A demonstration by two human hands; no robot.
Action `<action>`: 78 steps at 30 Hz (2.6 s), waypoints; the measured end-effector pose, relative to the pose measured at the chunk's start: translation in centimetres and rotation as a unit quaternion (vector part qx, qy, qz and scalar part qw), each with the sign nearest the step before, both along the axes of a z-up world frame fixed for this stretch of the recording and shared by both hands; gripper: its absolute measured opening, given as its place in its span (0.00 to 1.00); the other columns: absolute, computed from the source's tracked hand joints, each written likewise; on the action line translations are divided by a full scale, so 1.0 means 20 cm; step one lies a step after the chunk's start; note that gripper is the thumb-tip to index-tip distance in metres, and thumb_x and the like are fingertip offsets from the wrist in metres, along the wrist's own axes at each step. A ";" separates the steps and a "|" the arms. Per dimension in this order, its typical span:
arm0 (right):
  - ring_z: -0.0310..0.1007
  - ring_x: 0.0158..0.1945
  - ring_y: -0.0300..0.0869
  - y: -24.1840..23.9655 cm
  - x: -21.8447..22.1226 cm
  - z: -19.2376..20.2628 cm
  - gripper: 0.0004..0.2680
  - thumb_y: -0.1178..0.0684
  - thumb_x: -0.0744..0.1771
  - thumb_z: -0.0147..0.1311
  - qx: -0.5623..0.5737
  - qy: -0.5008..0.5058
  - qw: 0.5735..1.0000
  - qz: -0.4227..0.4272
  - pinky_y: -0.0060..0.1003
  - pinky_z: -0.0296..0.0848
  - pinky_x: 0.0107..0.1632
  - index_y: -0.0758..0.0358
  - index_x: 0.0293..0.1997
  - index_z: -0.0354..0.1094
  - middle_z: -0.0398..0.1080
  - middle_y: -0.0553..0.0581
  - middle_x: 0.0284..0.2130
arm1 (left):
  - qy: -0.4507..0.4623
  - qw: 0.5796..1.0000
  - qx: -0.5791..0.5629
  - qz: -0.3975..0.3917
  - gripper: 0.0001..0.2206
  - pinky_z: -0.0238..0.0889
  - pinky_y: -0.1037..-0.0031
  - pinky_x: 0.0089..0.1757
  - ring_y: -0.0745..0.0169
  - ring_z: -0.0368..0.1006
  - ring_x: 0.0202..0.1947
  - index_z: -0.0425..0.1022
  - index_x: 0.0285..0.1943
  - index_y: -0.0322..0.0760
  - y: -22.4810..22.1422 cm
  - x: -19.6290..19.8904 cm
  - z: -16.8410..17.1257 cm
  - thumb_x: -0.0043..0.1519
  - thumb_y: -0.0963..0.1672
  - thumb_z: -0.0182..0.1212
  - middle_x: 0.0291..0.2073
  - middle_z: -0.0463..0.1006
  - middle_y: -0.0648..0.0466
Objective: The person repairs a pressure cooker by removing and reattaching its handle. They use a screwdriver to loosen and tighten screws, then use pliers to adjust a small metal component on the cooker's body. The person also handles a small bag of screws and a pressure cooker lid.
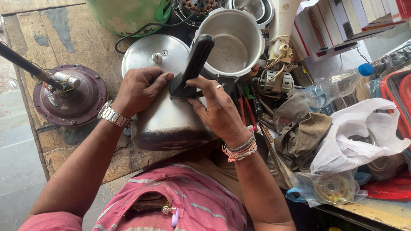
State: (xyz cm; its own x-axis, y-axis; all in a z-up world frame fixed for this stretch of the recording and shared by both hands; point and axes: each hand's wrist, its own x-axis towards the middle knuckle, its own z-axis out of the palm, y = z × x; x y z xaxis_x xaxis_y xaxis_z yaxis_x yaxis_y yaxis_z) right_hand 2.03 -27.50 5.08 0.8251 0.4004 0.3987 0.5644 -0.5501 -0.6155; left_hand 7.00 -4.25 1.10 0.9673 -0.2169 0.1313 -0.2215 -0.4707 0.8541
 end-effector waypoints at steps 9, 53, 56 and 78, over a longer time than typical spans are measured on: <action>0.74 0.58 0.55 0.02 0.01 0.07 0.15 0.60 0.66 0.64 -0.055 -0.007 0.998 -0.012 0.47 0.73 0.59 0.57 0.56 0.67 0.72 0.62 0.53 | 0.020 1.000 0.005 -0.001 0.14 0.63 0.69 0.27 0.64 0.71 0.19 0.82 0.40 0.36 0.00 0.01 0.01 0.68 0.50 0.60 0.21 0.78 0.48; 0.75 0.56 0.47 -0.06 0.08 -0.24 0.16 0.55 0.72 0.50 0.626 0.522 0.567 0.117 0.51 0.76 0.61 0.64 0.70 0.56 0.71 0.60 0.55 | -0.209 0.971 -0.012 -0.118 0.34 0.70 0.62 0.55 0.45 0.75 0.59 0.65 0.71 0.38 -0.15 -0.09 0.23 0.55 0.43 0.76 0.60 0.75 0.44; 0.75 0.56 0.49 -0.06 0.13 -0.32 0.14 0.49 0.74 0.42 0.612 0.527 0.569 0.155 0.46 0.76 0.60 0.66 0.65 0.60 0.72 0.62 0.53 | -0.241 0.961 0.033 -0.132 0.33 0.67 0.60 0.53 0.45 0.75 0.55 0.67 0.68 0.38 -0.15 -0.11 0.25 0.51 0.42 0.76 0.58 0.76 0.46; 0.82 0.45 0.46 -0.55 -0.10 -0.42 0.08 0.63 0.70 0.46 0.273 0.348 0.869 -0.222 0.35 0.82 0.45 0.71 0.54 0.67 0.77 0.64 0.45 | -0.168 0.982 -0.005 0.089 0.31 0.73 0.65 0.55 0.48 0.78 0.58 0.69 0.70 0.35 -0.04 -0.32 0.08 0.54 0.38 0.72 0.59 0.77 0.42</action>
State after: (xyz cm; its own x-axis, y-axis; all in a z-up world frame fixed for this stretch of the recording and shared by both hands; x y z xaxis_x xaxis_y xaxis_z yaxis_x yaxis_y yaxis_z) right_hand -0.02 -38.44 -3.32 0.9674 -0.1102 -0.2282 -0.2422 -0.1377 -0.9604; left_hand 0.66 -5.15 2.64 0.8919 -0.0460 0.4499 -0.4061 -0.5193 0.7520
